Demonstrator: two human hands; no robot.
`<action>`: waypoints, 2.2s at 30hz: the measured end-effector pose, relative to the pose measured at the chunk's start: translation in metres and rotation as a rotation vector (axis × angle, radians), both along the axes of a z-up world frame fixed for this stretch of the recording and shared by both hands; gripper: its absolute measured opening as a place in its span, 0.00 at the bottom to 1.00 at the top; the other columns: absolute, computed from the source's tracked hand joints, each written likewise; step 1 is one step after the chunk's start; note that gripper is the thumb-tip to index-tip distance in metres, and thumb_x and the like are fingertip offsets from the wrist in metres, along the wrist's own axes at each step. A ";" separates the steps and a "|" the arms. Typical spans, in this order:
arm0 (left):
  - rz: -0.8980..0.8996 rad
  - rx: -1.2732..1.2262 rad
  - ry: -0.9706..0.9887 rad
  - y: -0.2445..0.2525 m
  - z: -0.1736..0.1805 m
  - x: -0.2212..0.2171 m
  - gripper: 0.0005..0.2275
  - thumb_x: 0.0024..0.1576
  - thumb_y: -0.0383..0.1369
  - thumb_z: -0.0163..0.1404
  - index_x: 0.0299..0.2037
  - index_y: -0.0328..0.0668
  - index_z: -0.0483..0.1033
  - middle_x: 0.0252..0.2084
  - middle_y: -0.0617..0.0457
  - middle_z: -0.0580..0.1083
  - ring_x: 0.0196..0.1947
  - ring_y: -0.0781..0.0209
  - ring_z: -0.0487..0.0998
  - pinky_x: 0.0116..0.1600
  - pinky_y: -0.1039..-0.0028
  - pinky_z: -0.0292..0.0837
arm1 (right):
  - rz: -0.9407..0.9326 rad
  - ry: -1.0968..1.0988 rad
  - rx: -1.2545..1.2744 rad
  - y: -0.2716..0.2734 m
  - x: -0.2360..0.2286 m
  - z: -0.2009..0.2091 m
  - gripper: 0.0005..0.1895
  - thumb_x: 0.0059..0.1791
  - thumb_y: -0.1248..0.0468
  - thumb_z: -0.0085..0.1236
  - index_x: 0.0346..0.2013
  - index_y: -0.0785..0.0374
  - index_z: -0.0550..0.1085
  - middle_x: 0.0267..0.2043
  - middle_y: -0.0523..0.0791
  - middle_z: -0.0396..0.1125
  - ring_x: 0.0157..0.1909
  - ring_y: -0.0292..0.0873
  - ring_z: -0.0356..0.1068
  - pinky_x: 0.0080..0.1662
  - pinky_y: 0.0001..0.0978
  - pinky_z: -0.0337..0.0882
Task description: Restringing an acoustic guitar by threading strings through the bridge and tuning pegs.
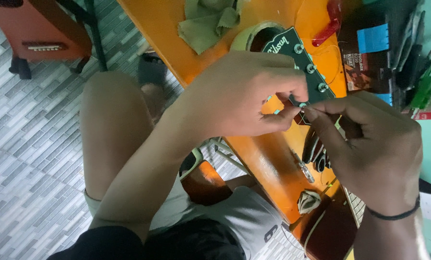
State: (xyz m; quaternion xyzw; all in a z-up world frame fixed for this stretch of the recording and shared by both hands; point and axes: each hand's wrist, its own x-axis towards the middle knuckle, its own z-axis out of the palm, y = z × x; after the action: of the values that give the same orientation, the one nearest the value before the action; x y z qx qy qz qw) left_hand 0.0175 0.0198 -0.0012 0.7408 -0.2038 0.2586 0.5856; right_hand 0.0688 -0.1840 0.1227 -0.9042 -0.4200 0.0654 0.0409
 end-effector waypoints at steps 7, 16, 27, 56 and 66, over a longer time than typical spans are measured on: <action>0.012 0.016 -0.074 0.000 0.004 -0.001 0.04 0.63 0.32 0.61 0.44 0.45 0.83 0.40 0.53 0.72 0.35 0.60 0.74 0.35 0.72 0.66 | 0.010 -0.027 -0.012 -0.001 0.000 -0.002 0.06 0.57 0.71 0.69 0.40 0.71 0.79 0.23 0.45 0.58 0.24 0.42 0.52 0.29 0.35 0.52; -0.022 -0.095 -0.068 0.003 0.010 -0.002 0.08 0.61 0.21 0.58 0.35 0.39 0.71 0.35 0.53 0.70 0.33 0.60 0.74 0.38 0.72 0.68 | 0.075 -0.073 0.028 -0.001 -0.005 0.001 0.05 0.57 0.71 0.74 0.46 0.67 0.84 0.34 0.48 0.67 0.27 0.41 0.58 0.35 0.36 0.59; 0.004 -0.085 -0.048 -0.001 0.006 0.000 0.06 0.61 0.21 0.56 0.35 0.40 0.72 0.35 0.54 0.71 0.32 0.60 0.73 0.36 0.70 0.65 | 0.296 -0.185 0.158 -0.028 0.005 -0.017 0.03 0.60 0.78 0.70 0.49 0.75 0.85 0.41 0.56 0.71 0.37 0.51 0.70 0.41 0.41 0.71; 0.143 0.109 0.116 0.010 -0.013 0.003 0.04 0.63 0.26 0.51 0.36 0.41 0.77 0.34 0.55 0.68 0.26 0.59 0.71 0.26 0.67 0.56 | 0.198 -0.046 -0.080 -0.003 0.010 -0.005 0.06 0.60 0.75 0.71 0.53 0.72 0.85 0.41 0.53 0.73 0.30 0.45 0.67 0.36 0.38 0.66; 0.174 0.186 0.111 0.004 -0.012 0.004 0.10 0.60 0.27 0.57 0.27 0.43 0.73 0.35 0.56 0.68 0.22 0.62 0.66 0.23 0.68 0.54 | 0.240 -0.103 -0.070 -0.007 0.009 -0.010 0.05 0.63 0.74 0.71 0.52 0.75 0.85 0.42 0.55 0.74 0.40 0.51 0.73 0.41 0.42 0.73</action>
State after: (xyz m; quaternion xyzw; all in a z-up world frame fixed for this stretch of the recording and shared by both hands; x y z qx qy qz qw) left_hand 0.0212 0.0236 -0.0129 0.8198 -0.1294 0.2471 0.5001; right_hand 0.0776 -0.1913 0.1125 -0.8506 -0.5241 0.0377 -0.0206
